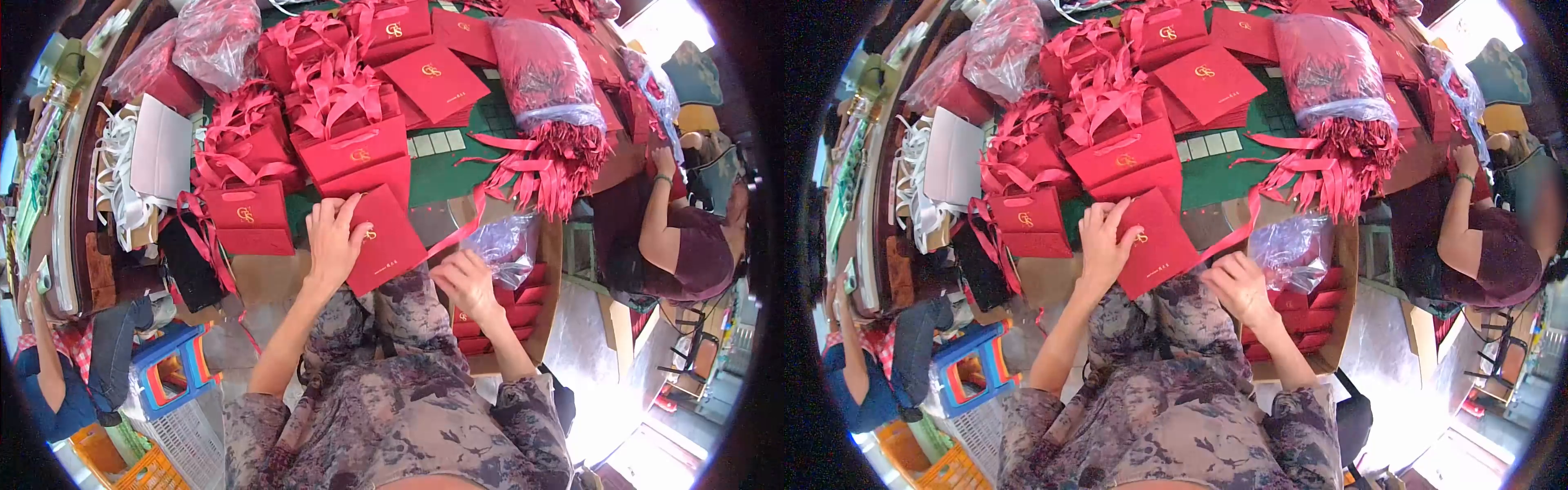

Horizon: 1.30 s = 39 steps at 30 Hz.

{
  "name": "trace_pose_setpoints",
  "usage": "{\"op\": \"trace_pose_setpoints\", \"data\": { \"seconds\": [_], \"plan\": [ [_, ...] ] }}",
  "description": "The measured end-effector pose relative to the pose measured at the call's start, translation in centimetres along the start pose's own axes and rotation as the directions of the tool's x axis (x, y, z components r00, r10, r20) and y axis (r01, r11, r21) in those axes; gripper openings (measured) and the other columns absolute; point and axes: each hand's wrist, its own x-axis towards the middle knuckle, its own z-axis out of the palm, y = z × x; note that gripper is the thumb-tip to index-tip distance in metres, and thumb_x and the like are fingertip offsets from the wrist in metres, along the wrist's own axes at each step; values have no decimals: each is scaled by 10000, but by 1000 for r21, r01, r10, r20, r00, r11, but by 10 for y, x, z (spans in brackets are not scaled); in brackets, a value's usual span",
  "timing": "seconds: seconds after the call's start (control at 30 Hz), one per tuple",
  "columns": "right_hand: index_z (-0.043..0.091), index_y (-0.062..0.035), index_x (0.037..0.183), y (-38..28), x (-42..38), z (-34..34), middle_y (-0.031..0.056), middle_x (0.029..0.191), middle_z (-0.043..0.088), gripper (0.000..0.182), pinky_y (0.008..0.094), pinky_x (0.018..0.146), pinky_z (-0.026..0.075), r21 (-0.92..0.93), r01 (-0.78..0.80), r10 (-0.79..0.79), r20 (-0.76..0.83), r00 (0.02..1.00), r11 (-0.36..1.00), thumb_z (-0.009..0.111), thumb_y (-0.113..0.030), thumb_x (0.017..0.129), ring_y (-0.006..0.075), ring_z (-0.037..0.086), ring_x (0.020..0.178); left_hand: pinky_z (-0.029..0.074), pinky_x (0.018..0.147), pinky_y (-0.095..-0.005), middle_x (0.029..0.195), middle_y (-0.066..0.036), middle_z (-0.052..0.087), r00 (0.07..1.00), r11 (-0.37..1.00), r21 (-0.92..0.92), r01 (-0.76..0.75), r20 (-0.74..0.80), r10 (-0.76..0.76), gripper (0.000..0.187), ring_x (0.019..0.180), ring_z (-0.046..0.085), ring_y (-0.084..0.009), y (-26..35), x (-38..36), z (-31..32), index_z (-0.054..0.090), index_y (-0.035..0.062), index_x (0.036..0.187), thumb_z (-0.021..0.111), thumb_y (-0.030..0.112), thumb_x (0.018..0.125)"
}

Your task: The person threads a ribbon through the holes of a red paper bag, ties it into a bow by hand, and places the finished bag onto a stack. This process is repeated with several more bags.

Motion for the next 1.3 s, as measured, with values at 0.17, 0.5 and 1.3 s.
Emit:
{"op": "trace_pose_setpoints", "data": {
  "seconds": [0.17, 0.5, 1.3],
  "plan": [
    [712, -130, 984, -14, -4, 33, 18, 879, 591, 313, 364, 654, 494, -77, 82, -83, -19, 996, 994, 778, -47, 690, 234, 586, 800, 397, 877, -420, 1066, -116, 560, 999, 999, -22, 36, -10, -36, 486, 1022, 544, -309, 7, 1, -7, 619, 78, 1225, 799, 181, 785],
    [708, -145, 1004, -40, -9, 30, 45, 998, 610, 275, 393, 734, 486, -55, -37, 29, -142, 989, 998, 775, -65, 749, 269, 593, 929, 438, 869, -404, 990, -112, 684, 982, 966, -194, 172, 113, -152, 382, 956, 647, -289, 15, 3, -24, 594, 76, 1107, 791, 92, 780],
    [658, 10, 844, -75, 66, 15, 121, 723, 677, 138, 315, 619, 530, 370, -500, 549, -33, 835, 783, 735, -98, 805, 191, 674, 646, 420, 813, -380, 921, -70, 710, 998, 991, -134, -12, 53, 19, 275, 835, 609, -252, 72, -33, -41, 702, 97, 1075, 690, 32, 808]
  ]
}}
